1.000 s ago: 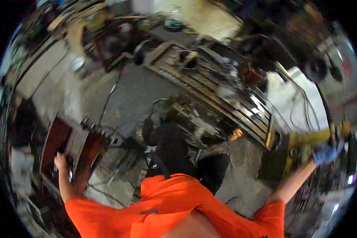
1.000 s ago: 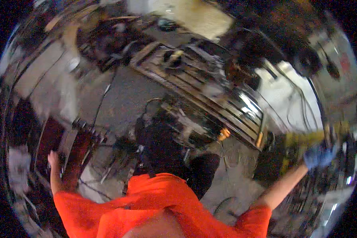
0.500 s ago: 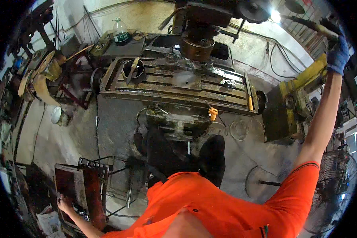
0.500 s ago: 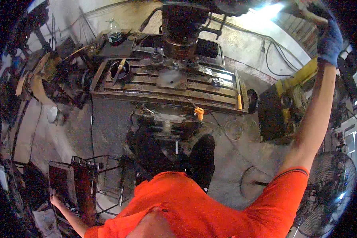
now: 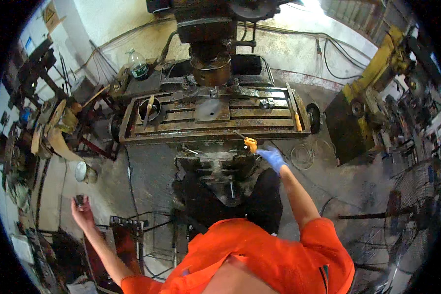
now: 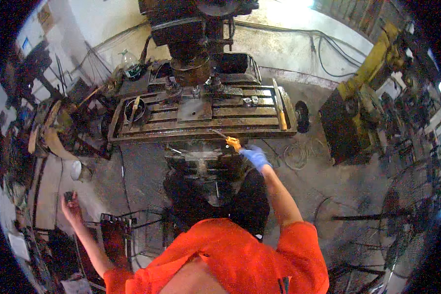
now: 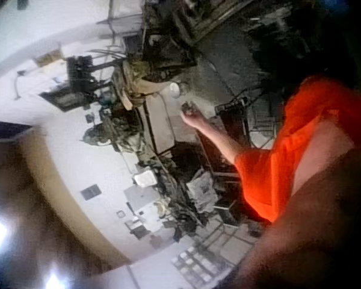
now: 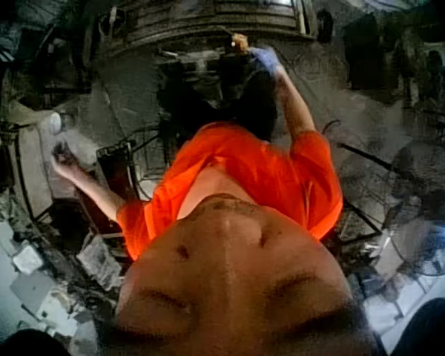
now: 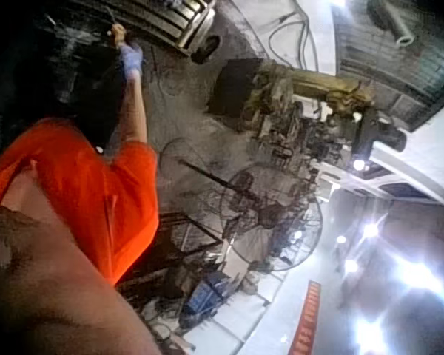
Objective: The person operates a manual milling machine to process a metal component. They rotate handwheels to position the machine table, use a handheld tool to scrape the metal surface, and pick up and place metal pieces into a container.
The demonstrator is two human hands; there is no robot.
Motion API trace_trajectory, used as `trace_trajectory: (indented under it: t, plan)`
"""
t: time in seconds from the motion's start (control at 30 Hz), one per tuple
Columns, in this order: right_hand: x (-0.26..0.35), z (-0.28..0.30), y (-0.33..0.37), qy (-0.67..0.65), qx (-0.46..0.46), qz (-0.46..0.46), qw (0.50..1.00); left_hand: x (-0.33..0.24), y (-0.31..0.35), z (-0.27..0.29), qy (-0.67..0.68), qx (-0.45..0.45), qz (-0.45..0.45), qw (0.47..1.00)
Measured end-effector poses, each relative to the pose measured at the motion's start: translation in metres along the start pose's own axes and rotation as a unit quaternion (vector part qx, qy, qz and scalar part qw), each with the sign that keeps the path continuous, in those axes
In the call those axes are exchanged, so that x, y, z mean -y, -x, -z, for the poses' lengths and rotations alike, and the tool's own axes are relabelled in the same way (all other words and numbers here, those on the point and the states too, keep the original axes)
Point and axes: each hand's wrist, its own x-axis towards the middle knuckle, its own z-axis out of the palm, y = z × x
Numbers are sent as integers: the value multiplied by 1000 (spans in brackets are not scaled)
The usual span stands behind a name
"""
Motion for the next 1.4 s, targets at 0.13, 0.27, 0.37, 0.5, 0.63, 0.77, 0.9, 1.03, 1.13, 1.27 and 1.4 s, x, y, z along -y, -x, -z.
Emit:
trace_trajectory:
  t: [0.13,0.27,0.37,0.5,0.63,0.77,0.9,1.03,1.13,1.27,1.4]
  plan:
    - [-33,-53,-45,20,-20,2,1000,51,-40,-58,6,-66,12,998]
    - [-6,-65,-16,83,-108,35,990,79,-41,-66,10,-79,-7,997]
    - [41,-43,16,-30,-141,150,978,88,-34,-86,-11,-91,2,996]
    - [137,-13,56,281,-86,175,940,105,-36,-60,-12,-58,44,997]
    - [186,-47,46,560,27,125,819,134,-33,-34,-68,-125,42,989]
    - [205,-64,-22,545,-9,100,833,155,-11,-96,-194,-108,38,974]
    - [226,-97,-58,476,-40,56,877,164,3,-116,-244,-78,74,964]
    - [221,-90,-63,482,-32,52,874,176,5,-134,-306,-67,89,946]
    - [212,-64,-24,524,6,91,847,195,2,-173,-375,-60,108,919]
    - [206,-29,50,583,183,147,778,242,-22,-235,-455,-16,139,879]
    - [198,-15,93,519,217,190,804,298,-48,-321,-425,90,99,895]
